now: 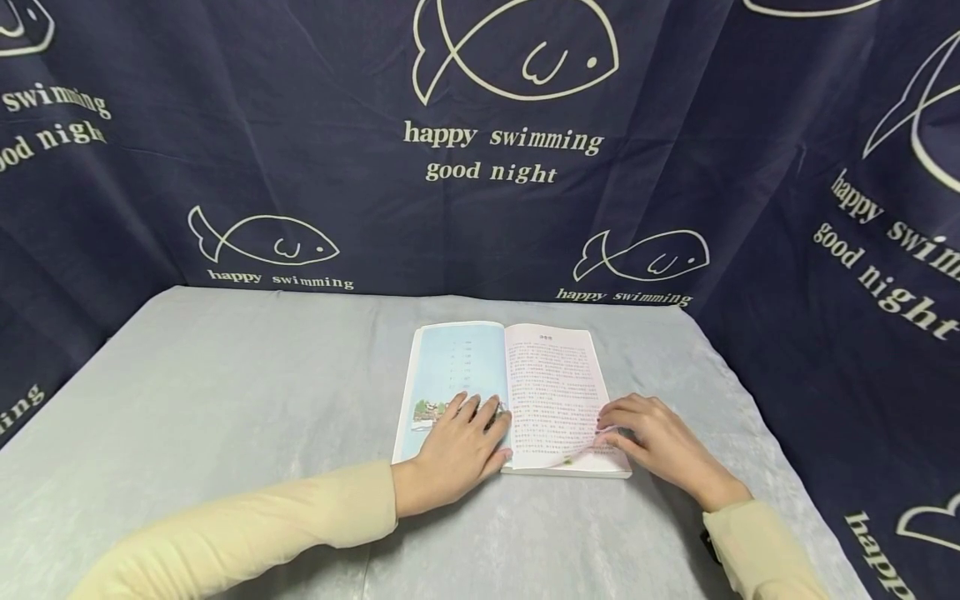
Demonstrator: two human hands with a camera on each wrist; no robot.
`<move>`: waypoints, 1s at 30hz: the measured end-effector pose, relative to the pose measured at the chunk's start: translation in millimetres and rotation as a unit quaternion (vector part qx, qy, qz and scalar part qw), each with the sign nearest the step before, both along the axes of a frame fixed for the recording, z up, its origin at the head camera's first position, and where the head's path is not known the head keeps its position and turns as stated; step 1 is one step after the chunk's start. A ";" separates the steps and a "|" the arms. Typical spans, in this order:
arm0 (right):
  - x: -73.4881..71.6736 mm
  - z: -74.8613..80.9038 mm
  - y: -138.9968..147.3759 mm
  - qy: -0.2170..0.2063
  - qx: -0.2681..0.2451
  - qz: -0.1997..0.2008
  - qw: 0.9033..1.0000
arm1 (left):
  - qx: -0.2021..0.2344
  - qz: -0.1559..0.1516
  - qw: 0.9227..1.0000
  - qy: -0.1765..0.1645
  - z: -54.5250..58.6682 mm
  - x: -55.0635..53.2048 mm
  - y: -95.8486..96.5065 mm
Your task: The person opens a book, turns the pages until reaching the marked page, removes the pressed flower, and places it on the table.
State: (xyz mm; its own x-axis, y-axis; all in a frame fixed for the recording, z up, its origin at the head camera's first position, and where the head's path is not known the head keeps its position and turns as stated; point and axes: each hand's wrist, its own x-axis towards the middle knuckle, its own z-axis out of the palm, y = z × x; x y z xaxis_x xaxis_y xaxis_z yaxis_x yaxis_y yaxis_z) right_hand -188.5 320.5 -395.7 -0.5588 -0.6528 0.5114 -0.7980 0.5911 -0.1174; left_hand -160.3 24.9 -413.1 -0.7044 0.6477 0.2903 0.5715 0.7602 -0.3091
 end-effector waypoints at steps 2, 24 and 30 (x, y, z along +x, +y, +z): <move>-1.3 -0.3 1.1 0.007 -0.005 0.008 1.000 | -0.001 0.000 1.000 0.001 0.4 0.2 0.0; -6.8 2.8 2.3 0.038 -0.041 0.026 0.998 | -0.005 -0.006 1.000 -0.008 3.6 0.0 5.4; -6.2 3.9 2.8 0.019 -0.039 -0.005 0.999 | -0.003 0.001 1.000 0.012 2.8 0.6 8.1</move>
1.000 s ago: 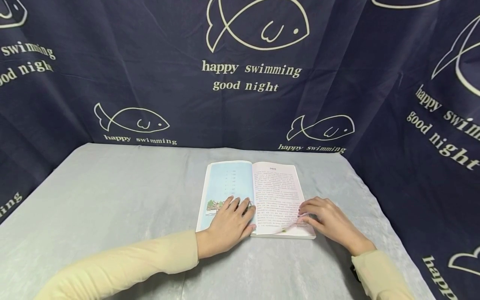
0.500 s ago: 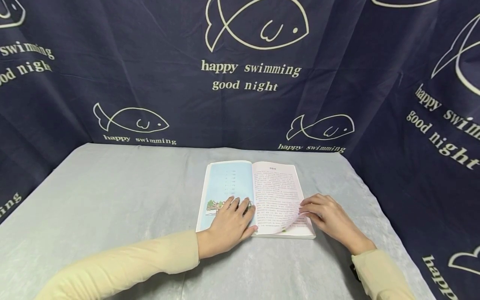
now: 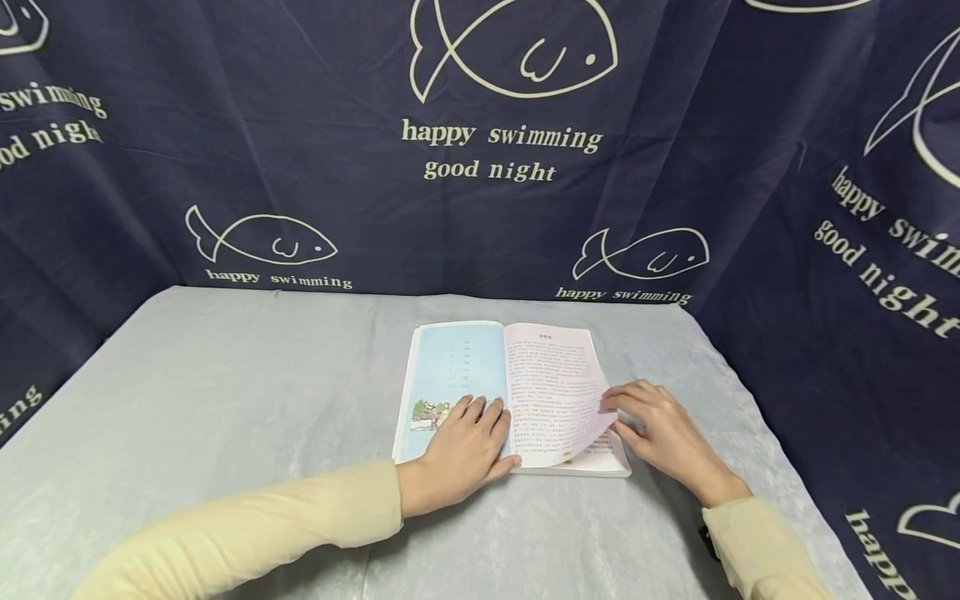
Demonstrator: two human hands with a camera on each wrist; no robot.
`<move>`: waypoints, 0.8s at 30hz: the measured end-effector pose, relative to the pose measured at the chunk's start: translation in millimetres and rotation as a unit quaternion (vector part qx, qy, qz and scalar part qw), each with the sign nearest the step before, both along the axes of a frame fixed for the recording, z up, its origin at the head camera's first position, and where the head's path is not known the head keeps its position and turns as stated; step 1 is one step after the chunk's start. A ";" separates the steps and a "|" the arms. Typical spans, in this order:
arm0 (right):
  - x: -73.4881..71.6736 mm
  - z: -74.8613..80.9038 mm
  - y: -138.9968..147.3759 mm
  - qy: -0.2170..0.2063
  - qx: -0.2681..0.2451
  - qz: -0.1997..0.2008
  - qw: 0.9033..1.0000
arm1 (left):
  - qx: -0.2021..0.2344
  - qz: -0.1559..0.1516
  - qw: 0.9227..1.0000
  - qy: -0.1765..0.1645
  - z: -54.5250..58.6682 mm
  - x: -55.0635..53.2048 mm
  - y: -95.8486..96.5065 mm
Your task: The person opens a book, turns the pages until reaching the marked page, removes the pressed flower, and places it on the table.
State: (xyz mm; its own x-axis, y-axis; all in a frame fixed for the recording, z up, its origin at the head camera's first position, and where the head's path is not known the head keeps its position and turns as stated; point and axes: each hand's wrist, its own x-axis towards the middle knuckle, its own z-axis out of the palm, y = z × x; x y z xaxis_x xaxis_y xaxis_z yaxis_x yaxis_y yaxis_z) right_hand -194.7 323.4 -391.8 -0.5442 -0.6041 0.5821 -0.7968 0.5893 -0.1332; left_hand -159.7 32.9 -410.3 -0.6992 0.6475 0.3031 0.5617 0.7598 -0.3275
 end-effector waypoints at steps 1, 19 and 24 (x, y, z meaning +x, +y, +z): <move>-0.2 0.3 -0.2 -0.002 0.001 -0.005 1.000 | -0.001 0.002 1.000 0.004 -0.4 0.2 0.5; -4.4 7.7 -13.0 0.021 -0.032 -0.077 0.996 | -0.028 0.031 0.999 0.019 -0.9 5.2 10.8; -5.7 9.4 -15.7 0.035 -0.043 -0.073 0.996 | -0.032 0.037 0.999 0.019 -1.2 5.1 12.3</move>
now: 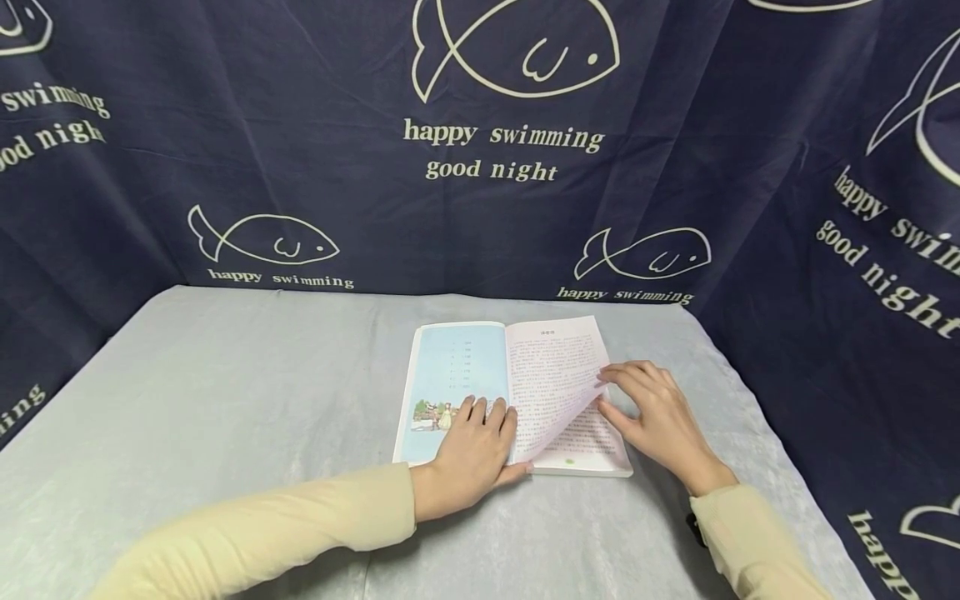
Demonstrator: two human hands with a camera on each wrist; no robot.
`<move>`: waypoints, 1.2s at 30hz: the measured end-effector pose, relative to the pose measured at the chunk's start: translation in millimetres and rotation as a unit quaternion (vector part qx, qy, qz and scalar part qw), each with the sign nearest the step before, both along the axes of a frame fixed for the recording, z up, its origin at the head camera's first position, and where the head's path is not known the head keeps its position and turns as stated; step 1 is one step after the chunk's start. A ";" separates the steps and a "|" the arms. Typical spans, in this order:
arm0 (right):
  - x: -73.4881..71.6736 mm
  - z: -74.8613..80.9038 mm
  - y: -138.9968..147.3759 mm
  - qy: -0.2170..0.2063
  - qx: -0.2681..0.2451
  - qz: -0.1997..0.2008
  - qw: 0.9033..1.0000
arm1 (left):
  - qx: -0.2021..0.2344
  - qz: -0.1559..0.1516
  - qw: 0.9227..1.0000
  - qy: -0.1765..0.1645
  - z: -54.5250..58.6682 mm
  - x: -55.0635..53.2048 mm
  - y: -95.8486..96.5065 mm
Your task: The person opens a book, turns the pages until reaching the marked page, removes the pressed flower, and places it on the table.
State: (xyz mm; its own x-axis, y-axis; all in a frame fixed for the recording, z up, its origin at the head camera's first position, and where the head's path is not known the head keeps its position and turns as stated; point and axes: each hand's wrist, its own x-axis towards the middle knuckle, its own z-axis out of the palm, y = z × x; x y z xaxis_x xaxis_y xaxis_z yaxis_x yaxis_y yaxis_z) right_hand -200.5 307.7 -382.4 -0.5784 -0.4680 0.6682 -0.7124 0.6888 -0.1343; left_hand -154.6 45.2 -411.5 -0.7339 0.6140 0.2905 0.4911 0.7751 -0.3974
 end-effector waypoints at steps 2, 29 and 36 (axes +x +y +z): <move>0.0 0.8 -0.3 0.001 -0.001 -0.001 1.000 | -0.003 0.001 1.000 0.001 0.0 -0.3 0.1; 2.4 -1.3 4.2 -0.015 -0.004 -0.037 0.999 | 0.084 -0.043 0.996 -0.004 3.7 -3.9 -7.6; 5.1 -3.8 5.0 -0.026 0.013 -0.039 0.999 | 0.096 -0.057 0.994 0.002 3.8 -4.9 -8.2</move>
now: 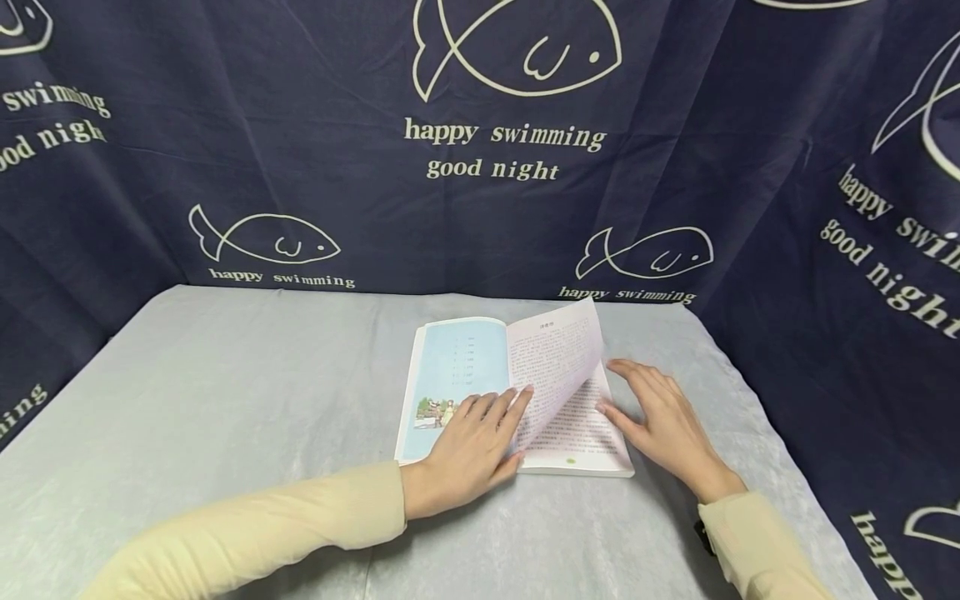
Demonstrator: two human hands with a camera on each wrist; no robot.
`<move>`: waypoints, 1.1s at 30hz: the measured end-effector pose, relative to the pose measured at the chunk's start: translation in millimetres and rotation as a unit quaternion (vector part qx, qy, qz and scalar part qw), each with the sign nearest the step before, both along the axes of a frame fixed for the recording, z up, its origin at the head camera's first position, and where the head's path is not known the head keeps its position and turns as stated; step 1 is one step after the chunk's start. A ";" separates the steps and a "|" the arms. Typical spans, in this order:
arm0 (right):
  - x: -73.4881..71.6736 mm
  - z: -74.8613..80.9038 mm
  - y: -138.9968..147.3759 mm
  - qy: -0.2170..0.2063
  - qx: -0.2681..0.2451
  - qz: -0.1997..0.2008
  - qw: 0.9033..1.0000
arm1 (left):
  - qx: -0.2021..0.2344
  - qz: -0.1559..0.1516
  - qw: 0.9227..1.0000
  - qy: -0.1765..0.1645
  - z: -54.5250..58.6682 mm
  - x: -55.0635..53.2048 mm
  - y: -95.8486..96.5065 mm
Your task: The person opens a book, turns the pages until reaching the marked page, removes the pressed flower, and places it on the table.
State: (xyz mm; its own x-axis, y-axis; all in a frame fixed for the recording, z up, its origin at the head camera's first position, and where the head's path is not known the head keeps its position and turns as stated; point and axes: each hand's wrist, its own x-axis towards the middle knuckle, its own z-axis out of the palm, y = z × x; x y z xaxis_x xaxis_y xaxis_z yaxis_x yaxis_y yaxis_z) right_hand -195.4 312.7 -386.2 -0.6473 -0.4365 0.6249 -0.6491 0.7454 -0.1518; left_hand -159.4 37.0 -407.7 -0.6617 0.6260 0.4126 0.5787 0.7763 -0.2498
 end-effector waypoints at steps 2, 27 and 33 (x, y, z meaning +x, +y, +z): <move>0.6 -1.5 0.3 0.001 0.007 0.006 1.000 | 0.005 -0.004 1.000 0.009 0.6 -0.8 -0.4; 10.9 -16.4 -1.2 -0.066 0.070 0.047 0.994 | 0.110 -0.089 0.985 0.102 6.5 -7.3 -4.1; 13.6 -18.5 -1.4 -0.088 0.082 0.035 0.992 | 0.053 -0.078 0.986 0.136 7.4 -5.2 -5.5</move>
